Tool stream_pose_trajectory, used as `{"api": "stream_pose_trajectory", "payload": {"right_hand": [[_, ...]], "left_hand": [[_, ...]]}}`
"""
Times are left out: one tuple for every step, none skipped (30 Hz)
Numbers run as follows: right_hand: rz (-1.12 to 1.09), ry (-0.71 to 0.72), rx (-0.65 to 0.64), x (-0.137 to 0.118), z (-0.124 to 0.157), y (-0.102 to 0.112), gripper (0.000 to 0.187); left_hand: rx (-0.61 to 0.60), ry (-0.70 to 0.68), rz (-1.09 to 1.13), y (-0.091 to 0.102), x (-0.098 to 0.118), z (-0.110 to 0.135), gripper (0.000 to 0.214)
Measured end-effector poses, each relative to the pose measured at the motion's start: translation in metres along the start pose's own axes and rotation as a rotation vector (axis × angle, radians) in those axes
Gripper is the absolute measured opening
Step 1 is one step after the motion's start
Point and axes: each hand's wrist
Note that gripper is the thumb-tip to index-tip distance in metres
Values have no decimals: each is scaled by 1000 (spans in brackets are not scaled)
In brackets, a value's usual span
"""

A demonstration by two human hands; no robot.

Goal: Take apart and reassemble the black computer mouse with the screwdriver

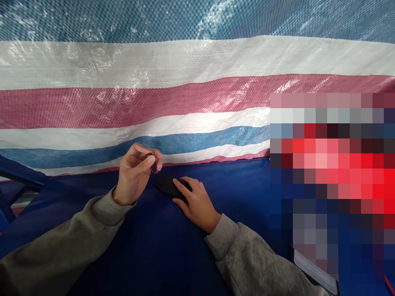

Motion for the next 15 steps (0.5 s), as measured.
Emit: {"api": "stream_pose_trajectory", "payload": {"right_hand": [[1,1,2,0,0,0,49],[1,1,3,0,0,0,49],[0,-1,2,0,0,0,50],[-1,-3,0,0,1,0,50],[-4,-6,-3,0,1,0,49],[-5,-7,-4,0,1,0,49],[-5,-7,-4,0,1,0,49],[-2,-6,-3,0,1,1,48],[1,-4,-1,-1,0,1,48],[4,-2,2,-1,0,1,49],[5,0,4,-1,0,1,49],[4,1,3,-1,0,1,49],[0,-1,1,-1,0,1,49],[-4,-2,-1,-1,0,1,49],[-9,-4,-4,-1,0,1,49]], "left_hand": [[-1,4,18,0,0,0,19],[-1,9,37,0,0,-1,18],[1,15,56,1,0,-1,15],[2,22,73,1,0,-2,14],[3,27,86,2,-1,-2,19],[4,28,90,2,-1,-2,25],[5,30,84,3,-1,-2,29],[10,29,68,3,-1,-2,28],[15,30,43,3,-2,-2,24],[23,27,16,3,-2,-1,18],[29,20,-7,3,-1,-1,14],[30,15,-21,2,-1,-1,12],[24,16,-25,2,-1,-1,12],[14,22,-16,1,-1,-1,13],[2,34,2,1,-1,-1,16]]}}
Point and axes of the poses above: each hand's wrist, its own z-axis away from the middle knuckle, its own y-axis out of the back of the hand, x = y × z
